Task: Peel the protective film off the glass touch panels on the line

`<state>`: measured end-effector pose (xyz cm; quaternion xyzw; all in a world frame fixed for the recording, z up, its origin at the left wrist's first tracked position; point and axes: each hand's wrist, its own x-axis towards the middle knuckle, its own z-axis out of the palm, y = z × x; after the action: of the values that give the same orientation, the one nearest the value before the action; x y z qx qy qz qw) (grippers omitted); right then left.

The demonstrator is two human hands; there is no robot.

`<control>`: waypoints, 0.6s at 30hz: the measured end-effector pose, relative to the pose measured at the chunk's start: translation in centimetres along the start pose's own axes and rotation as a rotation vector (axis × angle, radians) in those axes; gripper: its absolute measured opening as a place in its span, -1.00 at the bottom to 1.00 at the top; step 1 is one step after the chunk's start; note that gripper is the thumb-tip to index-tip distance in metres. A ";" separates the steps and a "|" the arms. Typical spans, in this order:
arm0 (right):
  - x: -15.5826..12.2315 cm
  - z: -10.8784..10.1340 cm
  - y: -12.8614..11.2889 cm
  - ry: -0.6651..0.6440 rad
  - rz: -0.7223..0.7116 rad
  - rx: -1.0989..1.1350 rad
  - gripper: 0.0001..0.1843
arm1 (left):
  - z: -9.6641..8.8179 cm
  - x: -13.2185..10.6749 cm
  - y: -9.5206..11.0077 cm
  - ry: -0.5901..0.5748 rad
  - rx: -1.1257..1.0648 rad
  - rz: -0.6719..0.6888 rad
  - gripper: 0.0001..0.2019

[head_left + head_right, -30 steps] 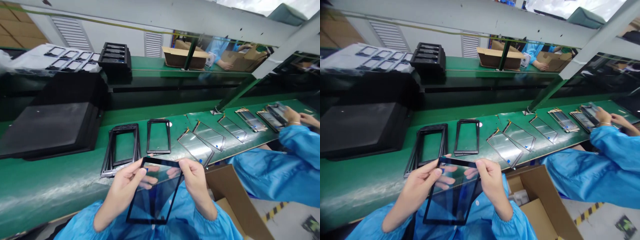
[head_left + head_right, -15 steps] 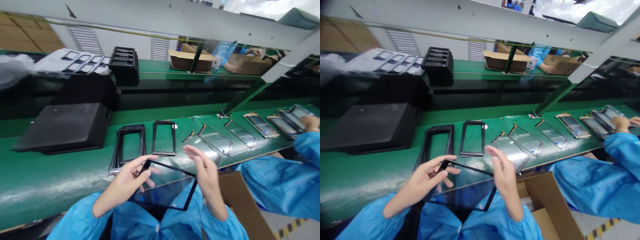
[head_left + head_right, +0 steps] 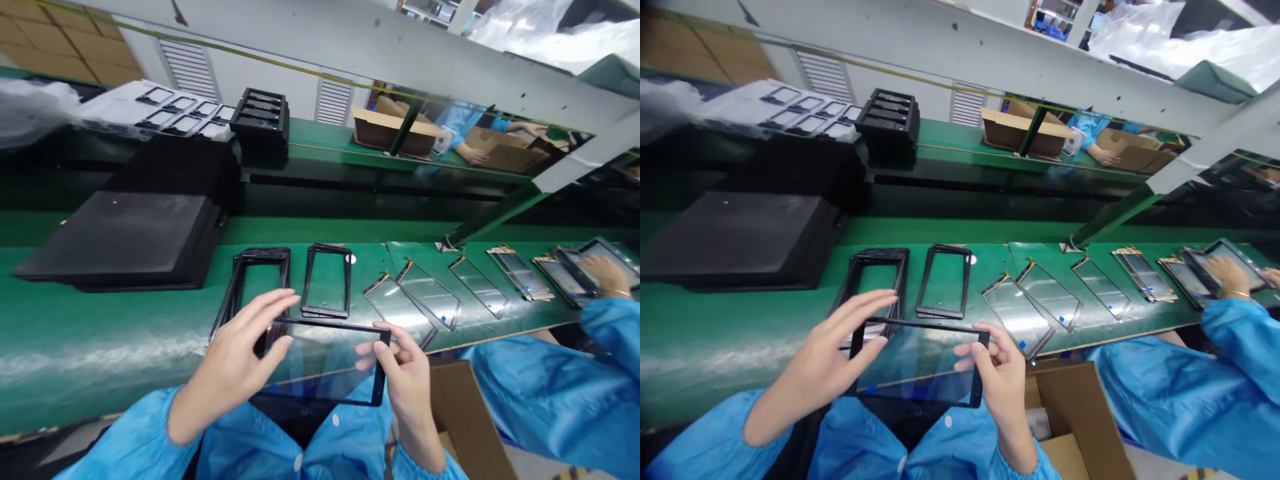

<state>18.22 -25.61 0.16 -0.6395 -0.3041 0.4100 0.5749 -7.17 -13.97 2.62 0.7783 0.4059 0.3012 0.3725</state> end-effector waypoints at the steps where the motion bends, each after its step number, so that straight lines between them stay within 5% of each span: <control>1: -0.2 0.1 -0.1 -0.008 0.001 -0.018 -0.55 | 0.0 0.3 0.2 -0.059 0.085 0.089 -0.60; 3: -0.7 0.2 -0.2 -0.003 0.009 -0.040 -0.56 | 0.0 0.9 0.5 -0.200 0.156 0.182 -0.69; 7: -1.0 1.3 0.2 -0.004 0.041 -0.054 -0.53 | 0.5 1.1 1.2 -0.319 0.145 0.128 -0.68; 11: -0.2 4.2 -0.1 -0.258 0.092 0.026 -0.33 | 0.6 0.2 1.8 -0.300 -0.071 0.042 -0.47; 14: 1.0 4.3 -0.1 -0.302 0.049 0.133 -0.17 | -2.7 0.1 0.3 -0.017 -0.332 -0.151 -0.35; 18: 3.9 -0.6 2.5 -0.008 0.019 0.182 -0.29 | -13.4 1.2 -4.7 0.727 -0.458 -0.335 -0.28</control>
<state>20.42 -22.92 -3.02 -0.5858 -0.2620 0.4439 0.6254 -18.80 -6.59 6.21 0.4433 0.5534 0.5723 0.4120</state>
